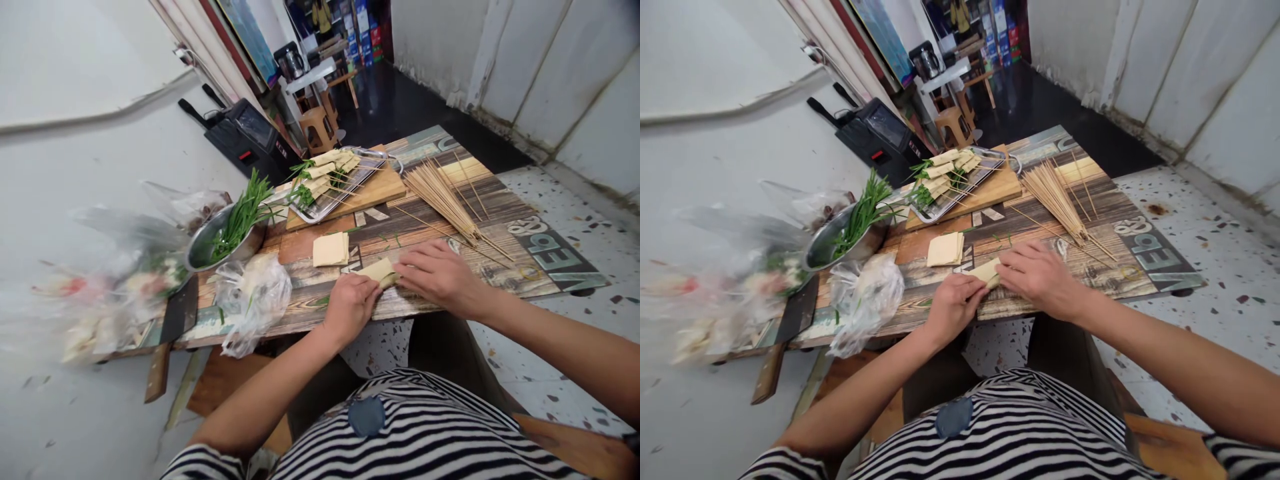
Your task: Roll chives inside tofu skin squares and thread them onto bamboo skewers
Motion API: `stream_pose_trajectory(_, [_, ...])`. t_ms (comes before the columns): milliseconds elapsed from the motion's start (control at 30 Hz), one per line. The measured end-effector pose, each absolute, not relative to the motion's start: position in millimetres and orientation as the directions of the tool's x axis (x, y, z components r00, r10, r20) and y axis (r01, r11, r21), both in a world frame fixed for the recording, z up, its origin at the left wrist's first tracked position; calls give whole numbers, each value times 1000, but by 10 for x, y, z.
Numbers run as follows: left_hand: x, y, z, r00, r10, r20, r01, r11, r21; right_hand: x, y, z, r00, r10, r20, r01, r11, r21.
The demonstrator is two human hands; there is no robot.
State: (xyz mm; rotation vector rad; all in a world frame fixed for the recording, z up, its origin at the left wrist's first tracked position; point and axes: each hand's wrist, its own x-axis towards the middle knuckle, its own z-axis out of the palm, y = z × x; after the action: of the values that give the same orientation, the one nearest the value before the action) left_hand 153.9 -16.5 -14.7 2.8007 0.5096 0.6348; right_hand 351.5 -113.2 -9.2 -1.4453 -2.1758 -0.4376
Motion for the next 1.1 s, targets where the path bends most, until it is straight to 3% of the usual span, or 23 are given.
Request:
stream_pose_trajectory(67, [1541,-155,-151,845,384,373,284,-912,295,3543,-1217,-130,-272,754,598,937,350,-15])
stream_pose_trajectory(233, [1551,-150,-127,856,379,352,281,-912,298,3464,-1207,-228,-441,696,567,862,505,50])
stream_pose_trajectory(533, [1551,-135,-99,856,409,317,317,-898,303,3397,-922,-211,-501,801,328,852,523,24])
stream_pose_trajectory(600, [1545,-164,-93,848,421,321,350,-901,256,3405,-867,-200,-528,797,294,838,545,29])
stream_pose_trajectory(733, [1534,-278,-83,844,396,362,415,-909,26,3402,-747,-133,-544,808,225,827,562,-18])
stream_pose_trajectory(800, [1531,-297,-84,846,388,365,428,-903,-32,3402,-690,-80,-558,811,176,817,574,-57])
stream_pose_trajectory(867, [1536,-257,-81,851,397,343,423,-906,1,3407,-644,-26,-573,809,130,807,585,-83])
stream_pose_trajectory(1100, [1580,9,11,899,416,137,368,-887,278,3440,-580,104,-568,819,-83,822,558,-114])
